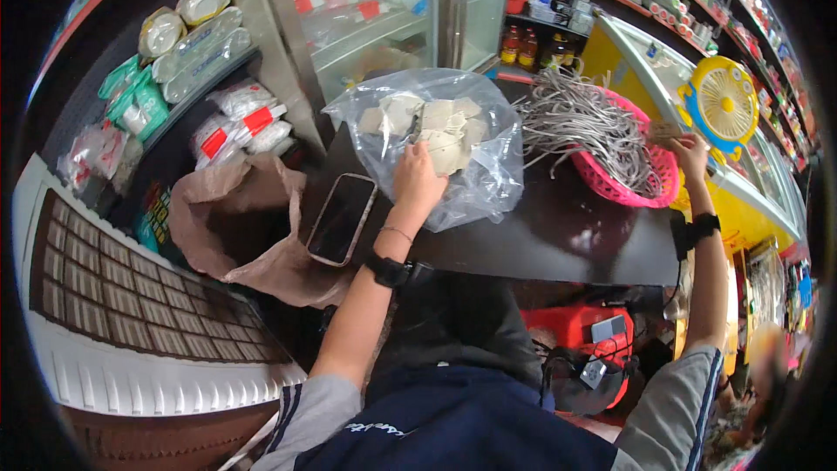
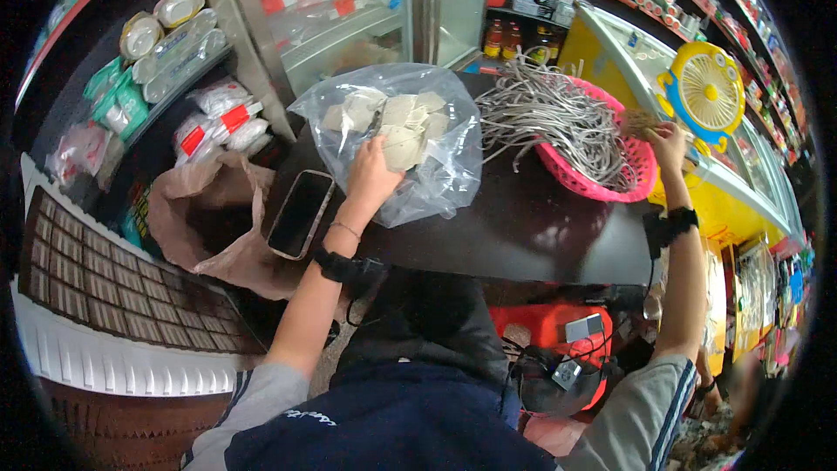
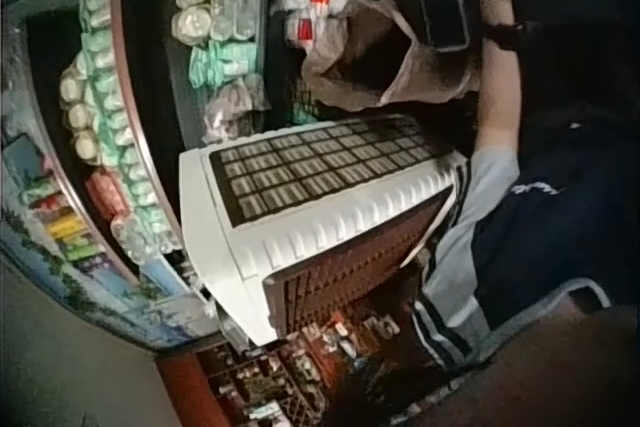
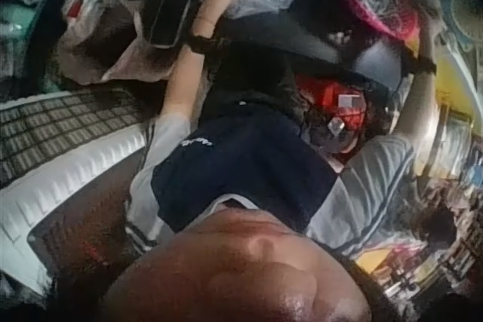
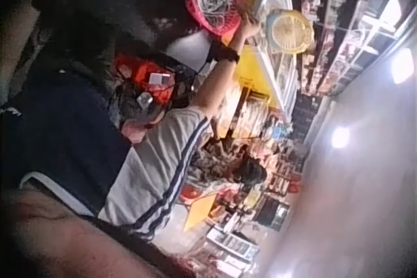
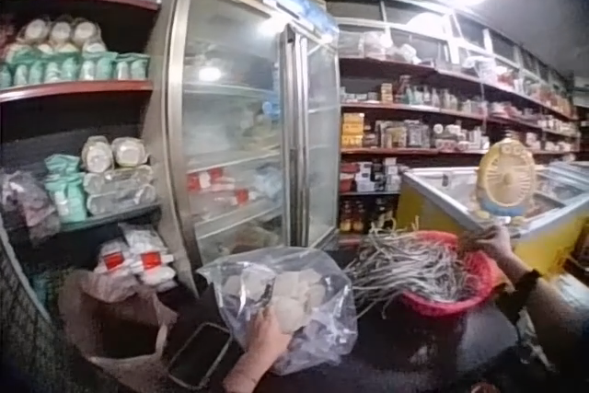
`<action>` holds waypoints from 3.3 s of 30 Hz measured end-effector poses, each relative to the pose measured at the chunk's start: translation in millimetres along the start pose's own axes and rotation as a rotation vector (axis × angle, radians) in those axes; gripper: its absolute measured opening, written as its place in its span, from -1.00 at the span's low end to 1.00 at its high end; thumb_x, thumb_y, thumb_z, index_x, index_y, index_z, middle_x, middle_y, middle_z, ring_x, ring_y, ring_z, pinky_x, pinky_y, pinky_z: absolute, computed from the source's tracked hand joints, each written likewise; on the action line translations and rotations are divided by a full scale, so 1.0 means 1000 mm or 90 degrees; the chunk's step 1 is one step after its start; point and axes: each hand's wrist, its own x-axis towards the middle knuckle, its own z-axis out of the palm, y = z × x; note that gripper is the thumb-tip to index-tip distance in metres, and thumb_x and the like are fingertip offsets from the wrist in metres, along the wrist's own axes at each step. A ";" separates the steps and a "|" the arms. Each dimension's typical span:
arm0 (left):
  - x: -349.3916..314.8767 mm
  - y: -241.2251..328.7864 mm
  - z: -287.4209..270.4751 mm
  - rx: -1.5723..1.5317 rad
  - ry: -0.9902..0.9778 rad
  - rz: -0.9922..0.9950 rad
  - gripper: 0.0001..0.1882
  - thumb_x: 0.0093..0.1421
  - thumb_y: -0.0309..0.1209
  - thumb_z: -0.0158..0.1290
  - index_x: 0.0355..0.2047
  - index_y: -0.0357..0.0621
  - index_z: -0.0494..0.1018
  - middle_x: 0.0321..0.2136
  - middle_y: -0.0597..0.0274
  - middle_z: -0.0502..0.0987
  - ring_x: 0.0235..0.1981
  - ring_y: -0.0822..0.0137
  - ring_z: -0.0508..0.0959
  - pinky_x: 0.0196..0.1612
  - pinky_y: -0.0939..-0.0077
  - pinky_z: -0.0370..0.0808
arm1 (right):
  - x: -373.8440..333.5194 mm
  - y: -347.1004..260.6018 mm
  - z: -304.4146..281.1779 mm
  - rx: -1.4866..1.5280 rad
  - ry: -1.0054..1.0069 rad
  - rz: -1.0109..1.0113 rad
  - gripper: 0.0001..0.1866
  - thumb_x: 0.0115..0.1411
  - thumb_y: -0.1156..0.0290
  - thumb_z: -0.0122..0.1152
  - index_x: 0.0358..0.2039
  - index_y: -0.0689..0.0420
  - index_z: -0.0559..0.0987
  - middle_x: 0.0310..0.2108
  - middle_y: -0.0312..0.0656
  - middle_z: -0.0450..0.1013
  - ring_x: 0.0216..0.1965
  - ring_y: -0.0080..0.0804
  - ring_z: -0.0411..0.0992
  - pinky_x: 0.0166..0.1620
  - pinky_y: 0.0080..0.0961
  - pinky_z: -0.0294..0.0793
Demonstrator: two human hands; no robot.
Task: Threading and tying wires through small synthetic leather or fabric labels/tags.
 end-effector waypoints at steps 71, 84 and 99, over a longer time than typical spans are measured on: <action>-0.003 0.106 -0.101 -0.253 0.096 0.408 -0.25 -0.23 -0.38 0.41 -0.03 -0.27 0.29 -0.16 0.02 0.43 -0.17 0.11 0.47 -0.12 0.35 0.43 | -0.235 -0.230 0.084 0.766 -0.139 0.248 -0.79 0.22 0.50 0.04 -0.13 0.17 0.35 -0.29 -0.37 0.35 -0.26 -0.65 0.33 -0.15 -0.68 0.31; -0.012 0.110 -0.077 -0.297 -0.089 0.340 -0.24 -0.26 -0.35 0.39 0.00 -0.24 0.37 -0.11 0.03 0.35 -0.15 0.18 0.48 -0.12 0.37 0.48 | -0.246 -0.246 0.090 0.776 -0.282 0.171 -0.74 0.17 0.49 0.15 -0.16 0.21 0.35 -0.20 -0.22 0.40 -0.18 -0.58 0.36 -0.12 -0.64 0.31; -0.012 0.101 -0.072 -0.601 -0.252 0.279 -0.32 -0.19 -0.51 0.32 -0.03 -0.21 0.27 -0.02 0.10 0.31 0.00 0.23 0.41 0.05 0.38 0.36 | -0.251 -0.246 0.092 0.759 -0.273 0.175 -0.71 0.08 0.60 0.22 -0.18 0.25 0.39 -0.23 -0.25 0.39 -0.27 -0.56 0.42 -0.28 -0.63 0.43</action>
